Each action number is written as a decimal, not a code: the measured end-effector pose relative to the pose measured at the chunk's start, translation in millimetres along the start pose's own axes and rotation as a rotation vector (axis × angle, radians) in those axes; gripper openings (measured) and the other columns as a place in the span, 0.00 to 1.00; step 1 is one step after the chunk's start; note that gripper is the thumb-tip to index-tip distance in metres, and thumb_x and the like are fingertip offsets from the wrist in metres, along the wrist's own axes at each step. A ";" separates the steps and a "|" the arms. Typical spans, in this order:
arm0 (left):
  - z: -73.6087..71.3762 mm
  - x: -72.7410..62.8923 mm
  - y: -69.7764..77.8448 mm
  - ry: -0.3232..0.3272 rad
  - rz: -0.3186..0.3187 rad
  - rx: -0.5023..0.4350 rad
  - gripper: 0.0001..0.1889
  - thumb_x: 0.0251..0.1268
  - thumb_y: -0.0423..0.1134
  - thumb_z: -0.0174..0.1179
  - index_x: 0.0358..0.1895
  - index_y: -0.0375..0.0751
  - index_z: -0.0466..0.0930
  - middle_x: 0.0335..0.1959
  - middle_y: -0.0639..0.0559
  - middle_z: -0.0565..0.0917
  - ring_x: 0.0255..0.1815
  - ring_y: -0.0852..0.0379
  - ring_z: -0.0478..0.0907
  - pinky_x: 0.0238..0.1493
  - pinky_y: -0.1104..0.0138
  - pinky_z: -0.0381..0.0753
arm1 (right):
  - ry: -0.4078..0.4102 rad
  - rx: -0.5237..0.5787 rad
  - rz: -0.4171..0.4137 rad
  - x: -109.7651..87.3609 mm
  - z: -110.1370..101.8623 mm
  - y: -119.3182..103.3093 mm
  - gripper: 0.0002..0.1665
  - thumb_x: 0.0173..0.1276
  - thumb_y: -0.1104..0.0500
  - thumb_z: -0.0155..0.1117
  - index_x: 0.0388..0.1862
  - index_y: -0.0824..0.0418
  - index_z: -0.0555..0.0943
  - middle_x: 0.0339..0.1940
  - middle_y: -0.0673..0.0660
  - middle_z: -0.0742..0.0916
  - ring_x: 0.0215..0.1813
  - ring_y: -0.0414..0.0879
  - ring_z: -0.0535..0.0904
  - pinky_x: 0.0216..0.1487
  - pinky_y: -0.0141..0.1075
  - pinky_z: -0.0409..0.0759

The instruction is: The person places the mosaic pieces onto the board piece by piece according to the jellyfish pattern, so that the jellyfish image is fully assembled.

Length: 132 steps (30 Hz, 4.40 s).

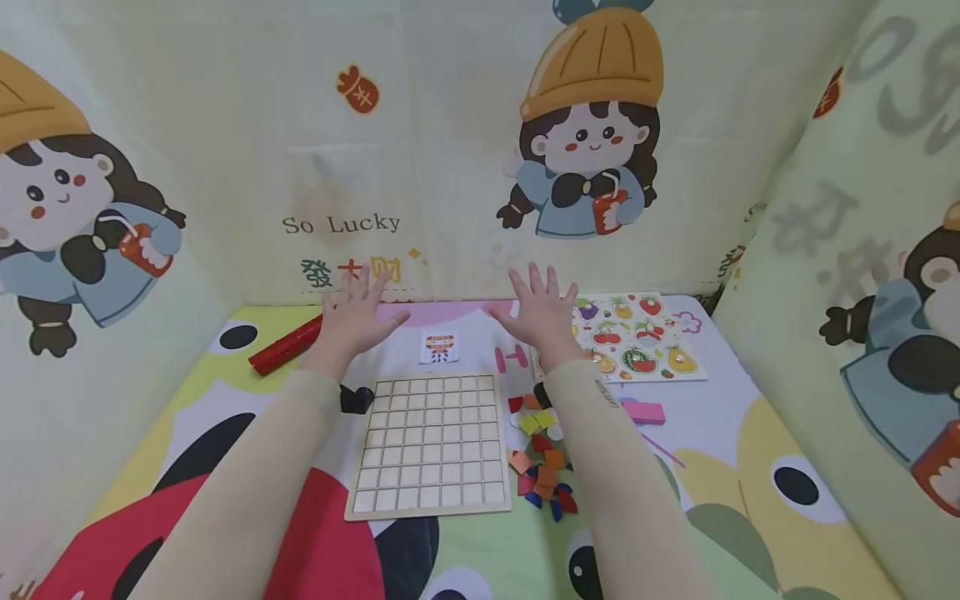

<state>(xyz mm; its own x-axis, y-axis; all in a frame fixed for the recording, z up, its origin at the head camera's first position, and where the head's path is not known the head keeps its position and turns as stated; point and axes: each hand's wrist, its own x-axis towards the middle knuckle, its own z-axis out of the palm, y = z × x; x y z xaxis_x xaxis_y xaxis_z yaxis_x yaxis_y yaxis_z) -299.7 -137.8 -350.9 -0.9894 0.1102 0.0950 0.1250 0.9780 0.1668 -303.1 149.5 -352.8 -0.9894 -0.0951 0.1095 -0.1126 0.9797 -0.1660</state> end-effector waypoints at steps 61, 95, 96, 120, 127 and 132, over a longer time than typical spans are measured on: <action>76.7 -176.8 -42.8 -0.549 -0.117 -0.402 0.68 0.17 0.52 0.77 0.72 0.43 0.44 0.68 0.40 0.58 0.58 0.46 0.66 0.32 0.61 0.81 | -0.270 0.388 0.048 -119.3 29.0 113.9 0.35 0.65 0.55 0.56 0.69 0.59 0.57 0.59 0.64 0.74 0.58 0.59 0.70 0.54 0.55 0.71; 78.7 -175.7 -38.0 -0.497 -0.136 -0.363 0.65 0.20 0.53 0.76 0.72 0.50 0.47 0.67 0.43 0.62 0.51 0.50 0.69 0.26 0.63 0.79 | -0.367 0.117 0.103 -90.1 63.3 123.6 0.21 0.60 0.53 0.62 0.52 0.58 0.77 0.45 0.59 0.79 0.44 0.52 0.71 0.51 0.52 0.71; 78.4 -175.7 -38.0 -0.497 -0.136 -0.363 0.65 0.20 0.53 0.76 0.72 0.50 0.47 0.67 0.43 0.62 0.51 0.49 0.69 0.26 0.63 0.79 | -0.371 0.116 0.106 -89.7 63.4 123.6 0.21 0.60 0.52 0.62 0.51 0.59 0.77 0.44 0.60 0.79 0.44 0.52 0.71 0.50 0.52 0.71; 81.9 -177.0 -45.4 -0.503 -0.138 -0.392 0.64 0.20 0.54 0.76 0.71 0.50 0.49 0.68 0.43 0.61 0.59 0.45 0.66 0.31 0.60 0.81 | -0.257 0.463 0.019 -73.7 49.3 45.0 0.19 0.62 0.53 0.60 0.51 0.56 0.75 0.47 0.54 0.80 0.37 0.48 0.70 0.32 0.34 0.71; 80.9 -176.3 -42.2 -0.489 -0.137 -0.399 0.63 0.20 0.53 0.76 0.71 0.51 0.50 0.68 0.44 0.62 0.59 0.45 0.67 0.29 0.61 0.81 | -0.268 0.527 -0.019 -62.5 61.3 5.2 0.18 0.62 0.53 0.61 0.50 0.56 0.75 0.44 0.53 0.80 0.37 0.47 0.71 0.32 0.33 0.71; 79.6 -177.1 -42.8 -0.480 -0.137 -0.385 0.63 0.21 0.53 0.76 0.71 0.51 0.50 0.67 0.43 0.62 0.57 0.46 0.68 0.28 0.62 0.80 | -0.285 0.589 -0.004 -52.7 70.9 -14.3 0.17 0.62 0.53 0.61 0.49 0.56 0.75 0.44 0.53 0.80 0.36 0.46 0.71 0.30 0.33 0.73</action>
<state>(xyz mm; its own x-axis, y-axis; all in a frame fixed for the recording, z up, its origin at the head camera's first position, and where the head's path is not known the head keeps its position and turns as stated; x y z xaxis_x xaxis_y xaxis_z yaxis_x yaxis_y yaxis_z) -135.7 -185.1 -453.0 -0.9104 0.1427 -0.3884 -0.0761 0.8649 0.4961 -255.9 128.1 -425.7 -0.9651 -0.2214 -0.1396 -0.0676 0.7262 -0.6841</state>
